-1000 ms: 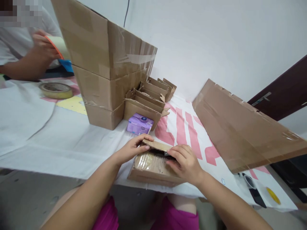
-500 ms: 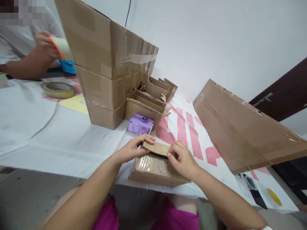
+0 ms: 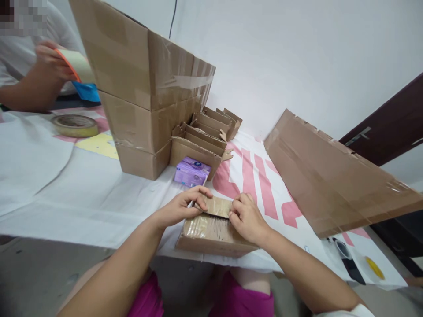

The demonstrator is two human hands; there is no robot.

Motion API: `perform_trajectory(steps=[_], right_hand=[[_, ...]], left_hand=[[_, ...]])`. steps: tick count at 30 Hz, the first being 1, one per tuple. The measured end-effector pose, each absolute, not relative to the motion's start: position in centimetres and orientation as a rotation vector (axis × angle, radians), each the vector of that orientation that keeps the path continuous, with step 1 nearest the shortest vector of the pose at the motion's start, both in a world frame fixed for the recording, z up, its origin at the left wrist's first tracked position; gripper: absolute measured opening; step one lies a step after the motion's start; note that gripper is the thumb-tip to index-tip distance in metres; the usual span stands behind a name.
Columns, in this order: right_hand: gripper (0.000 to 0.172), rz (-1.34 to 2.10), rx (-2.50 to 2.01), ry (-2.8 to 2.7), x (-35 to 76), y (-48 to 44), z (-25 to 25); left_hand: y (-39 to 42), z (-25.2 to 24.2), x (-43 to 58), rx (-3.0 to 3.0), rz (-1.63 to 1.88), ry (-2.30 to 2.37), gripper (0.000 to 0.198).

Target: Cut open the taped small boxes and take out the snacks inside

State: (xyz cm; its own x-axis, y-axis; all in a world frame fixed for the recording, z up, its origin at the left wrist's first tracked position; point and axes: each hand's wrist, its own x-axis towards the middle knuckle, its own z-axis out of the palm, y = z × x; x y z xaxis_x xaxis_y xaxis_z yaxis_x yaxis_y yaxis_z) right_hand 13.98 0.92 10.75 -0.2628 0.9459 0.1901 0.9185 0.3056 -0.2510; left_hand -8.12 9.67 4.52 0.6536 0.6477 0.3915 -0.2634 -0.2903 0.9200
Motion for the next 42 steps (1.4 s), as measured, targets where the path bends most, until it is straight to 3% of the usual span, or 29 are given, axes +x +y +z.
perform_trajectory(steps=[22, 42], right_hand=[[0.018, -0.085, -1.696, -2.267, 15.6, 0.8, 9.9], [0.015, -0.038, -1.812, -1.999, 20.5, -0.1, 8.2]], left_hand=[[9.7, 4.6, -8.2, 1.634, 0.911, 0.359, 0.009], [9.8, 4.6, -8.3, 1.647, 0.914, 0.367, 0.010]])
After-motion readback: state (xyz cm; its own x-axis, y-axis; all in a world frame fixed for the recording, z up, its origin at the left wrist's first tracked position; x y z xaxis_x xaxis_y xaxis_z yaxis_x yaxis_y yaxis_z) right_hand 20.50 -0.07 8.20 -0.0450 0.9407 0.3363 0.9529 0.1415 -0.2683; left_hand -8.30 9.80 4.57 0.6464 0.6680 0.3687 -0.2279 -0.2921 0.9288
